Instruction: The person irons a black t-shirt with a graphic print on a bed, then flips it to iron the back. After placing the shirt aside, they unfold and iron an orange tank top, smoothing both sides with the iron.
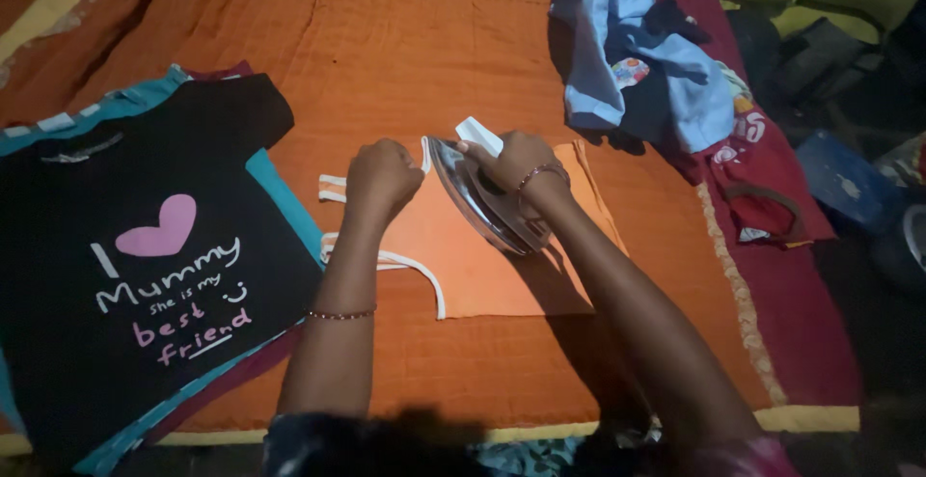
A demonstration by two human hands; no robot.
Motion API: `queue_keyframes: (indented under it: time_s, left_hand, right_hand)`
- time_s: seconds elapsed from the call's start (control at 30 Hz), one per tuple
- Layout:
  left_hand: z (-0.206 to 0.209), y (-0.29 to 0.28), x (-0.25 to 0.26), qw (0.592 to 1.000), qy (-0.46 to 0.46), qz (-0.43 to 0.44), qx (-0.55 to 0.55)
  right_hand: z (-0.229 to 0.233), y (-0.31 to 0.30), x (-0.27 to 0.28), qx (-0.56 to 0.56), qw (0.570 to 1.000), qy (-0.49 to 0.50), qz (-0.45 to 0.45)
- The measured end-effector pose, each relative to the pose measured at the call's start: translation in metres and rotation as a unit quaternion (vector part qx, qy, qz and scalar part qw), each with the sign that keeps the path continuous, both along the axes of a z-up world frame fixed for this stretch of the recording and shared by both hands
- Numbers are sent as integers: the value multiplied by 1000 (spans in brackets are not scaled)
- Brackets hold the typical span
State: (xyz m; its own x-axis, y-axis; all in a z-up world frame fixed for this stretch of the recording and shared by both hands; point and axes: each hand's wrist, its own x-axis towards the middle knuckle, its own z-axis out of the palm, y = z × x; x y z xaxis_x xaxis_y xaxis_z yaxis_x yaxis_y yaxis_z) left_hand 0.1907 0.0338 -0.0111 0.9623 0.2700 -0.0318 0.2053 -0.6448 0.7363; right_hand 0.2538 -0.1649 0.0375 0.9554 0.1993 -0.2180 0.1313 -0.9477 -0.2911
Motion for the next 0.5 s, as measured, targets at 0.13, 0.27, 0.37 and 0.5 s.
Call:
queue_keyframes:
  time_s: [0.13,0.27,0.37,0.5]
  left_hand:
    - [-7,3,0,999,-9,6,-45]
    - [-18,5,8,999,11,-4,-37]
    - [-24,6,9,999,-7,5,-44]
    - [-24,6,12,999,26,-9,-17]
  right_hand:
    - [1,-10,-12,1,999,45,1]
    - [3,-20,-34,-18,998,54,12]
    - [8,-15,-39,-17,999,46,15]
    - [15,-1,-36,-21,999,34,-10]
